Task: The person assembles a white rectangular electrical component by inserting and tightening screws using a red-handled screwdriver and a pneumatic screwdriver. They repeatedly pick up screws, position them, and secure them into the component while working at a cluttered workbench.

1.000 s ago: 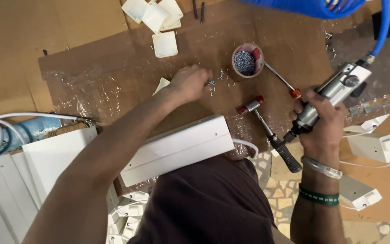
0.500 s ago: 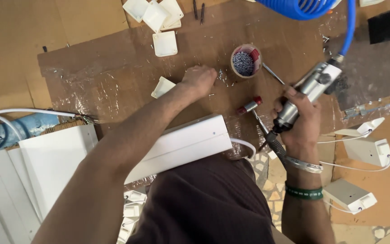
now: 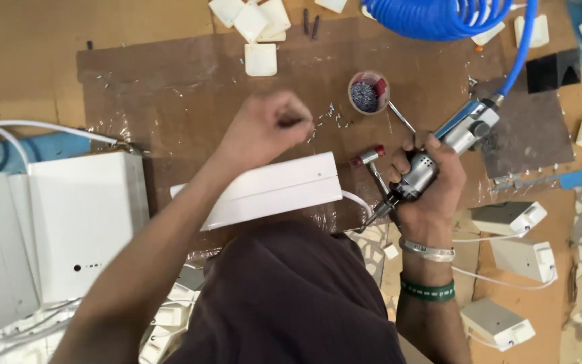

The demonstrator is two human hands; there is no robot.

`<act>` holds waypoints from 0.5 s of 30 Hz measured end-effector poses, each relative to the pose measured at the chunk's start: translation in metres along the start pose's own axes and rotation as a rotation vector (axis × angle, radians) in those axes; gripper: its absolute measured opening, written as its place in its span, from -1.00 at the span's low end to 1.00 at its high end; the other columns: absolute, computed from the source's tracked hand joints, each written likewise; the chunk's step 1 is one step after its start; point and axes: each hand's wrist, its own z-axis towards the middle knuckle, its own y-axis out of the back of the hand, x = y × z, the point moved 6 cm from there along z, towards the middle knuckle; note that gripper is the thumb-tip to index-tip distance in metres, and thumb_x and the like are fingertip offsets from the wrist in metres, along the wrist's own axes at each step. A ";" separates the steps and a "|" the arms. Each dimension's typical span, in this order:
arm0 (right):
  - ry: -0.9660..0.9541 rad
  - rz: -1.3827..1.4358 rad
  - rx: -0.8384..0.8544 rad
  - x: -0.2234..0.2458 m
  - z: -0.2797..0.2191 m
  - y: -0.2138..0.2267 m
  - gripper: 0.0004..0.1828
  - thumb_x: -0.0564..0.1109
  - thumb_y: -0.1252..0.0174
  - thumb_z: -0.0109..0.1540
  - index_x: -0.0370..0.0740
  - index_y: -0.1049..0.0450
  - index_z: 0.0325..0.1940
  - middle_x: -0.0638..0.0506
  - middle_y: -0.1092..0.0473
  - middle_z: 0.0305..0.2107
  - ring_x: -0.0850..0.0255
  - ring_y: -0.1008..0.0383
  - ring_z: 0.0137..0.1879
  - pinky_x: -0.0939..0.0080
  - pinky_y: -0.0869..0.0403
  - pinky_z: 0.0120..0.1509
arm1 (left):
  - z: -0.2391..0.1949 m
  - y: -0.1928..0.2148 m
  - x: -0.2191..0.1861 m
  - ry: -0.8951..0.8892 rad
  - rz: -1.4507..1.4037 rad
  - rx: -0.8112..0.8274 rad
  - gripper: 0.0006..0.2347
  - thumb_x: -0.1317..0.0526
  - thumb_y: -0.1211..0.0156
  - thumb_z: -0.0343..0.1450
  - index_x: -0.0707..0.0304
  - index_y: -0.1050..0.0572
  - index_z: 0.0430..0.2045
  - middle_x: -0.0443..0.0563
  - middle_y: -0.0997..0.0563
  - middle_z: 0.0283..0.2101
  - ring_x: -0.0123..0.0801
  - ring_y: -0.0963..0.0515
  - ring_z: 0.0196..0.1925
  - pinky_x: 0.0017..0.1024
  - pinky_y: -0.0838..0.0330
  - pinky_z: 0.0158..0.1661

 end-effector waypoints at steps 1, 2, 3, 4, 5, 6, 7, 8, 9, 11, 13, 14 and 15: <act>0.041 -0.006 0.025 0.004 -0.004 -0.011 -0.74 -0.04 -0.19 0.31 -0.26 -0.38 -0.07 -0.05 -0.36 -0.24 0.19 -0.33 -0.28 0.21 -0.34 -0.26 | -0.021 0.010 -0.011 0.056 -0.137 -0.027 -0.87 0.27 -0.30 0.40 0.31 -0.62 -0.24 -0.01 -0.73 -0.29 -0.48 -0.69 -0.28 -0.47 -0.60 -0.20; 0.080 -0.016 0.045 0.007 -0.010 -0.021 -0.72 -0.02 -0.18 0.31 -0.25 -0.39 -0.04 -0.05 -0.36 -0.23 0.19 -0.33 -0.27 0.21 -0.33 -0.24 | -0.043 0.018 -0.022 0.114 -0.279 -0.050 -0.83 0.28 -0.29 0.43 0.29 -0.63 -0.15 -0.08 -0.73 -0.29 -0.63 -0.65 -0.32 -0.55 -0.58 -0.25; 0.073 -0.023 0.051 0.010 -0.018 -0.036 -0.72 -0.02 -0.18 0.31 -0.25 -0.39 -0.04 -0.05 -0.36 -0.23 0.19 -0.33 -0.27 0.21 -0.33 -0.24 | -0.062 0.017 -0.018 0.117 -0.284 -0.060 -0.83 0.28 -0.29 0.43 0.29 -0.63 -0.15 -0.08 -0.73 -0.29 -0.63 -0.65 -0.32 -0.55 -0.58 -0.25; 0.127 -0.019 0.101 0.017 -0.025 -0.054 -0.71 0.01 -0.15 0.32 -0.22 -0.41 0.00 -0.05 -0.37 -0.20 0.20 -0.33 -0.25 0.22 -0.32 -0.24 | -0.082 0.015 -0.015 0.119 -0.418 -0.082 -0.85 0.29 -0.29 0.46 0.33 -0.65 -0.15 -0.05 -0.73 -0.27 -0.60 -0.65 -0.31 -0.54 -0.60 -0.25; 0.180 -0.013 0.152 0.023 -0.033 -0.072 -0.68 0.04 -0.13 0.32 -0.19 -0.44 0.04 -0.04 -0.39 -0.18 0.21 -0.33 -0.23 0.23 -0.31 -0.23 | -0.102 0.013 -0.011 0.118 -0.552 -0.104 -0.86 0.29 -0.29 0.50 0.38 -0.66 -0.16 -0.02 -0.72 -0.25 -0.58 -0.64 -0.30 -0.54 -0.62 -0.24; 0.164 -0.021 0.167 0.020 -0.033 -0.075 -0.68 0.04 -0.13 0.32 -0.19 -0.44 0.04 -0.04 -0.39 -0.18 0.21 -0.33 -0.23 0.23 -0.31 -0.23 | -0.115 0.012 -0.009 0.123 -0.556 -0.127 -0.86 0.29 -0.29 0.50 0.38 -0.66 -0.16 -0.02 -0.72 -0.25 -0.58 -0.64 -0.30 -0.54 -0.62 -0.24; 0.090 0.127 0.272 0.014 -0.034 -0.085 -0.66 0.10 -0.11 0.33 -0.16 -0.45 0.04 0.00 -0.40 -0.23 0.25 -0.33 -0.26 0.26 -0.32 -0.23 | -0.128 0.009 -0.006 0.152 -0.682 -0.128 -0.85 0.30 -0.28 0.50 0.40 -0.66 -0.13 -0.01 -0.71 -0.26 -0.55 -0.64 -0.30 -0.53 -0.60 -0.24; 0.012 0.276 0.381 0.007 -0.034 -0.096 -0.63 0.15 -0.09 0.35 -0.14 -0.46 0.05 0.04 -0.40 -0.29 0.29 -0.32 -0.29 0.30 -0.33 -0.22 | -0.141 0.007 -0.003 0.175 -0.806 -0.135 -0.84 0.30 -0.28 0.50 0.42 -0.65 -0.11 0.00 -0.70 -0.27 -0.52 -0.63 -0.31 -0.52 -0.59 -0.24; -0.009 0.269 0.401 -0.001 -0.031 -0.096 -0.63 0.15 -0.09 0.35 -0.14 -0.46 0.05 0.04 -0.40 -0.29 0.29 -0.32 -0.29 0.30 -0.33 -0.22 | -0.147 0.008 -0.005 0.174 -0.809 -0.166 -0.84 0.30 -0.28 0.50 0.42 -0.65 -0.11 0.00 -0.70 -0.27 -0.52 -0.63 -0.31 -0.52 -0.59 -0.24; -0.124 0.358 0.582 -0.019 -0.029 -0.107 -0.64 0.20 -0.05 0.41 -0.12 -0.44 -0.06 0.16 -0.36 -0.44 0.42 -0.29 -0.39 0.38 -0.30 -0.22 | -0.158 0.008 -0.005 0.241 -0.977 -0.212 -0.83 0.32 -0.28 0.47 0.43 -0.64 -0.11 0.04 -0.72 -0.22 -0.49 -0.67 -0.27 -0.49 -0.62 -0.18; -0.072 0.249 0.581 -0.024 -0.035 -0.121 -0.67 0.18 -0.05 0.45 -0.12 -0.42 -0.10 0.17 -0.33 -0.47 0.44 -0.25 -0.41 0.40 -0.28 -0.24 | -0.166 0.010 -0.004 0.226 -1.067 -0.249 -0.83 0.33 -0.28 0.47 0.43 -0.63 -0.10 0.06 -0.72 -0.20 -0.46 -0.69 -0.21 -0.46 -0.63 -0.14; 0.008 0.154 0.559 -0.026 -0.038 -0.127 -0.68 0.16 -0.04 0.48 -0.11 -0.40 -0.14 0.18 -0.29 -0.51 0.46 -0.22 -0.43 0.41 -0.25 -0.26 | -0.169 0.012 -0.004 0.216 -1.149 -0.248 -0.83 0.34 -0.28 0.46 0.43 -0.62 -0.10 0.08 -0.72 -0.18 -0.43 -0.71 -0.16 -0.44 -0.65 -0.10; -0.012 0.150 0.579 -0.030 -0.040 -0.139 -0.68 0.16 -0.04 0.48 -0.11 -0.40 -0.14 0.18 -0.29 -0.51 0.46 -0.22 -0.43 0.41 -0.25 -0.26 | -0.175 0.018 -0.001 0.210 -1.150 -0.277 -0.83 0.34 -0.28 0.46 0.43 -0.62 -0.10 0.08 -0.72 -0.18 -0.43 -0.71 -0.16 -0.44 -0.65 -0.10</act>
